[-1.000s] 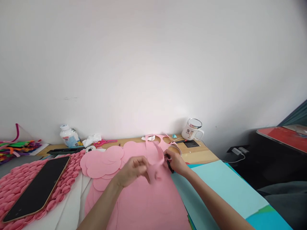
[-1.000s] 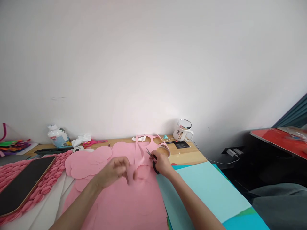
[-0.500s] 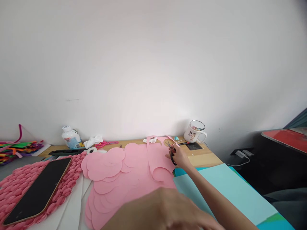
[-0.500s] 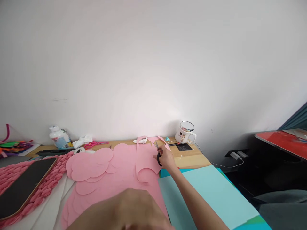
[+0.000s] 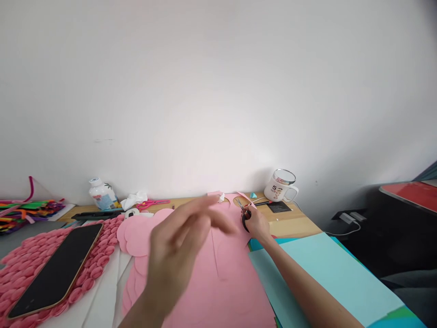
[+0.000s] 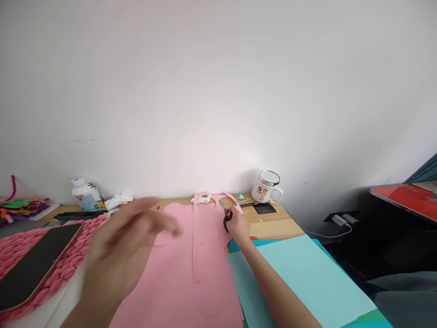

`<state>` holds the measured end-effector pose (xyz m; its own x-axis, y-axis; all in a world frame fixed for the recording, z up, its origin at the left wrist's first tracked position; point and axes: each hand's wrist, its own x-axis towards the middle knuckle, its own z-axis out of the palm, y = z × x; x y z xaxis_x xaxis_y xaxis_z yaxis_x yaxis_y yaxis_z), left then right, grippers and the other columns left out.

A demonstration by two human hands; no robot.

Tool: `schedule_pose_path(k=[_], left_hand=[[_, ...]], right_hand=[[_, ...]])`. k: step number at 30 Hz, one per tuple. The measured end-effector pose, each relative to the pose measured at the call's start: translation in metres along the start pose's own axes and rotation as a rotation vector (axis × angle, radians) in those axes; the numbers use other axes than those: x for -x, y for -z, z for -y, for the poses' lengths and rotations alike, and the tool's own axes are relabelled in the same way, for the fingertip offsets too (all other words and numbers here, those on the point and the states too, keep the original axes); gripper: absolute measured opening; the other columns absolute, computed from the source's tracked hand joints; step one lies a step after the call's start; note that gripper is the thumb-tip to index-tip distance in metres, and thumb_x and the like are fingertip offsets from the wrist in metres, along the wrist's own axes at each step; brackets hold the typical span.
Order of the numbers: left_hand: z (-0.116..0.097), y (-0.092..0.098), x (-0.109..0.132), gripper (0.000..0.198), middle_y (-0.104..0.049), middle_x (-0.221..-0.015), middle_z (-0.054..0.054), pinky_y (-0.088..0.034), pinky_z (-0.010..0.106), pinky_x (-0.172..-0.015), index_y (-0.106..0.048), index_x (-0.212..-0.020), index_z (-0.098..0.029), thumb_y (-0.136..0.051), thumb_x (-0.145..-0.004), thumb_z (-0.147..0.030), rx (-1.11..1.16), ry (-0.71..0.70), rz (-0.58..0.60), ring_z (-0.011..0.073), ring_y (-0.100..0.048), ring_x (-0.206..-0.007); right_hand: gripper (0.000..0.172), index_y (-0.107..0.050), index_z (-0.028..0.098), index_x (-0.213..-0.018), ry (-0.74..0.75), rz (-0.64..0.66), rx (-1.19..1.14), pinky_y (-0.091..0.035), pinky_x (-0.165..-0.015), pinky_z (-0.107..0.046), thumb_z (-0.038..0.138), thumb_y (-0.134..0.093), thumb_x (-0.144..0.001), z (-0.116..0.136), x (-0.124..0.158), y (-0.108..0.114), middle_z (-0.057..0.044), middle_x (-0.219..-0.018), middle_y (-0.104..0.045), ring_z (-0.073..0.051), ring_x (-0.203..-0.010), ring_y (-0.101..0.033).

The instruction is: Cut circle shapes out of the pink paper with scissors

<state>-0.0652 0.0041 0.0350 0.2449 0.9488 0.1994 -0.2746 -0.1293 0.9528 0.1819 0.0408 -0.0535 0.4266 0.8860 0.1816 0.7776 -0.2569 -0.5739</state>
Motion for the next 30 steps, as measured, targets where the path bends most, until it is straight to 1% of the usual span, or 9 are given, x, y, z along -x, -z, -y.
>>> schedule_pose_path(k=[2,4,5,8,11,18,24,28,30], left_hand=[[-0.008,-0.014,-0.003,0.018,-0.069,-0.092,0.005,-0.045,0.034,-0.089,-0.066,-0.09,-0.017,-0.063,-0.074,-0.024,-0.059,0.065,-0.081,0.0214,-0.061,-0.092],[0.0,-0.022,-0.009,0.021,-0.068,-0.091,0.006,-0.044,0.032,-0.09,-0.065,-0.089,-0.015,-0.068,-0.068,-0.017,-0.003,0.325,-0.162,0.0202,-0.061,-0.093],[0.009,-0.022,-0.012,0.021,-0.068,-0.091,0.009,-0.045,0.034,-0.089,-0.063,-0.089,-0.013,-0.068,-0.069,-0.016,0.017,0.403,-0.19,0.021,-0.062,-0.092],[0.036,-0.012,-0.019,0.019,-0.067,-0.085,0.017,-0.049,0.039,-0.083,-0.059,-0.087,-0.007,-0.065,-0.072,-0.016,0.081,0.557,-0.202,0.0237,-0.066,-0.083],[0.049,-0.001,-0.02,0.02,-0.065,-0.088,0.022,-0.051,0.043,-0.08,-0.055,-0.09,-0.004,-0.059,-0.076,-0.018,0.162,0.64,-0.187,0.0262,-0.067,-0.079],[0.049,0.003,-0.017,0.024,-0.063,-0.093,0.023,-0.05,0.04,-0.082,-0.054,-0.093,-0.005,-0.059,-0.077,-0.023,0.206,0.64,-0.176,0.0242,-0.067,-0.08],[0.062,0.007,-0.018,0.031,-0.067,-0.088,0.017,-0.047,0.031,-0.074,-0.062,-0.082,-0.007,-0.069,-0.069,-0.034,0.119,0.54,-0.117,0.018,-0.062,-0.075],[0.063,0.007,-0.018,0.049,-0.063,-0.106,0.013,-0.042,0.028,-0.084,-0.059,-0.103,-0.014,-0.074,-0.062,-0.036,0.059,0.423,-0.166,0.0182,-0.059,-0.095],[0.059,0.005,-0.017,0.053,-0.062,-0.111,0.012,-0.042,0.028,-0.085,-0.057,-0.109,-0.017,-0.074,-0.063,-0.038,0.061,0.392,-0.121,0.019,-0.058,-0.1]], right_hand=[[0.019,-0.062,0.022,-0.088,0.022,-0.015,-0.02,-0.03,-0.049,-0.025,0.017,-0.054,-0.071,-0.001,0.0,-0.001,-0.006,-0.076,-0.066,-0.023,-0.069,-0.059],[0.018,-0.06,0.022,-0.086,0.045,-0.033,-0.043,-0.03,-0.048,-0.024,0.018,-0.055,-0.07,-0.002,0.0,-0.002,-0.005,-0.076,-0.066,-0.022,-0.068,-0.06],[0.018,-0.06,0.022,-0.086,0.054,-0.043,-0.054,-0.031,-0.049,-0.024,0.017,-0.054,-0.07,-0.002,0.0,-0.003,-0.005,-0.076,-0.066,-0.022,-0.067,-0.06],[0.025,-0.056,0.02,-0.093,0.067,-0.074,-0.084,-0.034,-0.051,-0.023,0.012,-0.047,-0.072,-0.003,-0.005,-0.006,-0.005,-0.081,-0.065,-0.021,-0.071,-0.06],[0.035,-0.055,0.019,-0.095,0.092,-0.066,-0.088,-0.033,-0.053,-0.023,0.003,-0.044,-0.066,-0.004,-0.011,-0.007,-0.006,-0.085,-0.064,-0.021,-0.078,-0.059],[0.039,-0.059,0.02,-0.076,0.198,0.055,-0.15,-0.025,-0.052,-0.023,-0.007,-0.046,-0.052,0.0,-0.026,-0.001,-0.004,-0.076,-0.064,-0.021,-0.076,-0.055],[0.027,-0.056,0.019,-0.076,0.223,0.075,-0.42,-0.031,-0.054,-0.024,0.004,-0.046,-0.056,0.014,-0.03,0.011,-0.001,-0.066,-0.057,-0.017,-0.063,-0.05],[0.019,-0.05,0.019,-0.075,0.245,0.155,-0.69,-0.034,-0.052,-0.023,0.014,-0.049,-0.057,0.031,-0.016,0.019,0.004,-0.058,-0.047,-0.013,-0.055,-0.044],[0.019,-0.048,0.02,-0.076,0.252,0.218,-0.81,-0.035,-0.051,-0.022,0.017,-0.051,-0.057,0.039,-0.005,0.024,0.005,-0.06,-0.047,-0.012,-0.055,-0.043]])
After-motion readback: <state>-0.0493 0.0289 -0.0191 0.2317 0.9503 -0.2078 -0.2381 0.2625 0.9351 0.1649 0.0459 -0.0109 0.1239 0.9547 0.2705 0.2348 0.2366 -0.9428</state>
